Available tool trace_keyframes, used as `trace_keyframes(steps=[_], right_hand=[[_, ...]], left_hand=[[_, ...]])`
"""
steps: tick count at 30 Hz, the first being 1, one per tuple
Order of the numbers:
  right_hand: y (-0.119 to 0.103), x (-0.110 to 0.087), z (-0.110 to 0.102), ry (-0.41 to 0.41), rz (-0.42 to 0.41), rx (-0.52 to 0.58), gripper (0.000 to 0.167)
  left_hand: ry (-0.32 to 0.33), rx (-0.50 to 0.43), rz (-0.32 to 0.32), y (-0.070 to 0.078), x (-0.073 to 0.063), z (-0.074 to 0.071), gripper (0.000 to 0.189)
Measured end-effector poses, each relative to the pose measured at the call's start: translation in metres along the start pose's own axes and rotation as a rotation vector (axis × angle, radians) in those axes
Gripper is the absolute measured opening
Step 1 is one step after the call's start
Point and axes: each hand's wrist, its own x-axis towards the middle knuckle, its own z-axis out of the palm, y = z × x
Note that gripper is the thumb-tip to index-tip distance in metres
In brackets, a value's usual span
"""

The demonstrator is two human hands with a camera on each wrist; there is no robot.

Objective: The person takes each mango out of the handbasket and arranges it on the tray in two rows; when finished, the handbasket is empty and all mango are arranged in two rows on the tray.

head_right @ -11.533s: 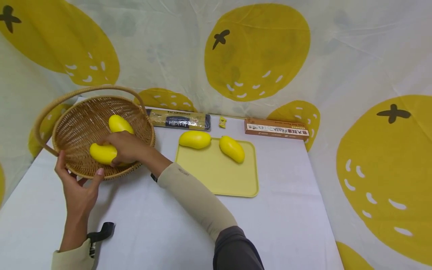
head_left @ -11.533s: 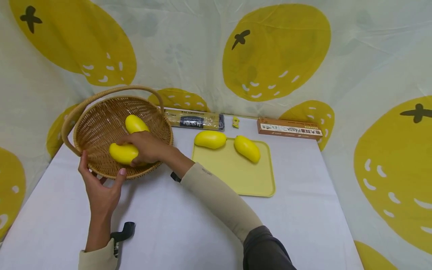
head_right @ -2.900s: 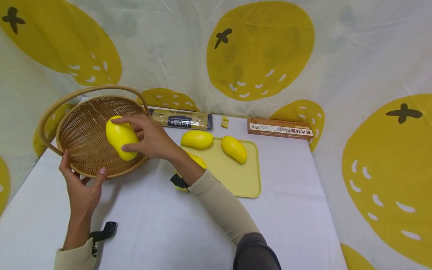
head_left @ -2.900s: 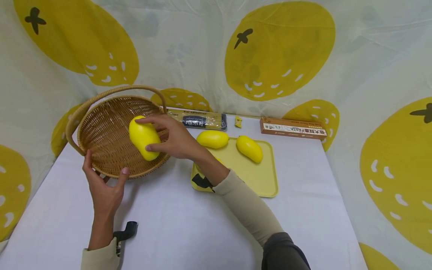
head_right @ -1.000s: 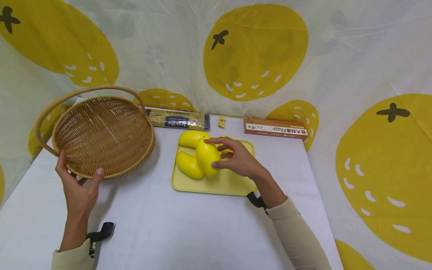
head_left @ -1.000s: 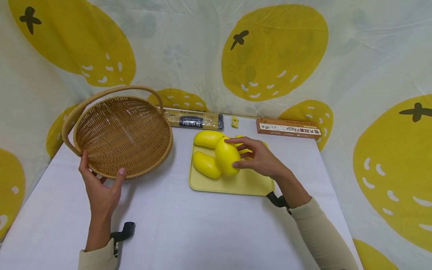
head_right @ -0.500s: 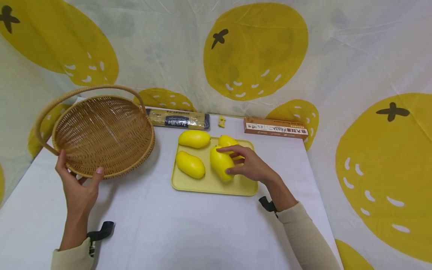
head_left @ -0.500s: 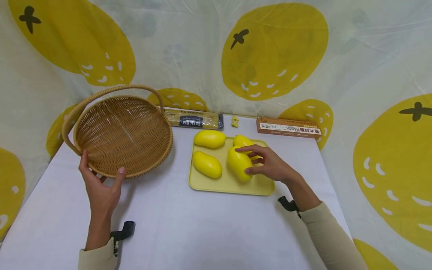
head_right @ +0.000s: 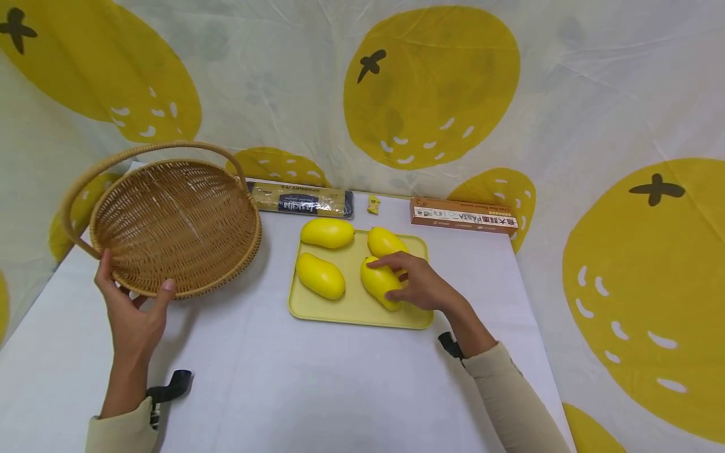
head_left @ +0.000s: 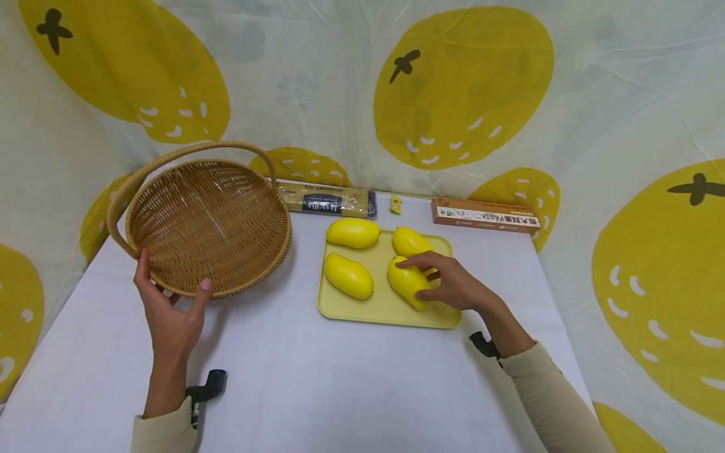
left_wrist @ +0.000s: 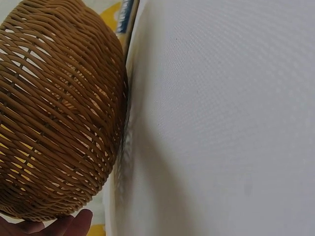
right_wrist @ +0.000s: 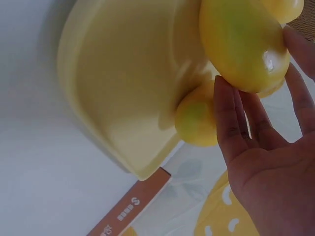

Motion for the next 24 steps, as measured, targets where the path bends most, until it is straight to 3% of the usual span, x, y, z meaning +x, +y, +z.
trace_keyframes(steps=[10,24], right_hand=[[0.005,-0.003,-0.002,0.011,0.011,-0.026,0.061],[0.009,-0.011,-0.004,0.191,-0.014,-0.088,0.049]], left_hand=[[-0.019,0.002,-0.009,-0.002,0.001,-0.002,0.105],[-0.048,0.025,-0.016,-0.001,0.007,-0.005,0.097]])
